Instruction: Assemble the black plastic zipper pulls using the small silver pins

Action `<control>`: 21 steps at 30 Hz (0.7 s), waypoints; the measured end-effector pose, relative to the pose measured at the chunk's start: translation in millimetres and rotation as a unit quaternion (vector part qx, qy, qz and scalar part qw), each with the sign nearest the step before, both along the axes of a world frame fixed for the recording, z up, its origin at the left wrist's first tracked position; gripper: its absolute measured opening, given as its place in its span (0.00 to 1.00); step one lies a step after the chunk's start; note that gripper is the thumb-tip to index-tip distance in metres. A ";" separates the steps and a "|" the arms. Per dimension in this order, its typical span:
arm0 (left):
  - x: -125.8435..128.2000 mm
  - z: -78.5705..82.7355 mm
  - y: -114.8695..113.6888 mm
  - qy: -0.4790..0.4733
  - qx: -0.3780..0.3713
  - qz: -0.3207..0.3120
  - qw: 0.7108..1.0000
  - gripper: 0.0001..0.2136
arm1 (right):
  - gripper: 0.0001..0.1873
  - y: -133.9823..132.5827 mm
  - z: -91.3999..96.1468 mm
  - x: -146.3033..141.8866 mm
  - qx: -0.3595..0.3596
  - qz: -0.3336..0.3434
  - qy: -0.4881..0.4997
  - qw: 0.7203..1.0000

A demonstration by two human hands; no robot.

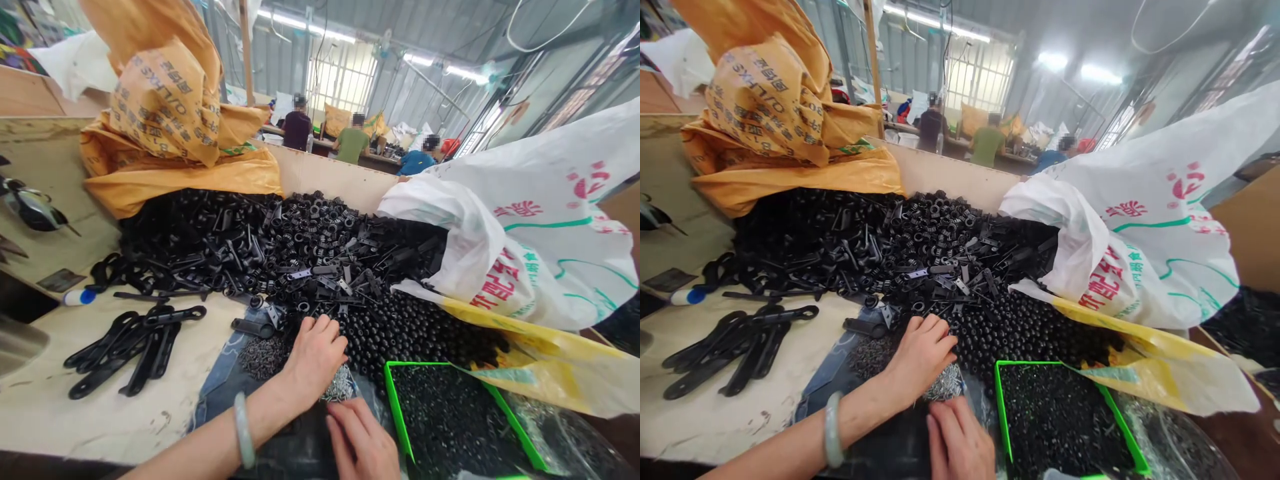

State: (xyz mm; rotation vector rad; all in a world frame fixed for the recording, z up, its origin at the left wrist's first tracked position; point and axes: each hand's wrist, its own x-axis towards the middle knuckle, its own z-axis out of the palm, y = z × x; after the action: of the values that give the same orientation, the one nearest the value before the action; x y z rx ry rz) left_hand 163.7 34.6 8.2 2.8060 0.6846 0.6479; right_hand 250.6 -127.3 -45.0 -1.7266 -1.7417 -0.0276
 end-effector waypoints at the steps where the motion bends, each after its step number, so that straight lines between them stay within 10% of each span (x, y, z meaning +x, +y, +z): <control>1: 6.4 -5.2 2.3 0.008 0.008 -0.005 1.000 0.04 | 0.11 -2.9 0.3 3.7 0.007 -0.011 0.012 1.000; 11: 2.4 -1.5 0.0 -0.010 0.000 -0.058 0.998 0.05 | 0.10 -8.2 21.0 16.4 -0.038 -0.057 0.054 0.996; 21: -97.6 12.8 -30.7 -0.161 -0.224 0.060 0.959 0.07 | 0.19 10.8 19.4 13.4 -0.107 -0.012 -0.060 0.992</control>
State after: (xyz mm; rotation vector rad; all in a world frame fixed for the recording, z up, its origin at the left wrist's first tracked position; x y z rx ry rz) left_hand 66.1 3.9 21.0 2.1961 0.8195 0.8269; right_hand 264.0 -116.5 -25.6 -1.9348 -1.8672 0.0482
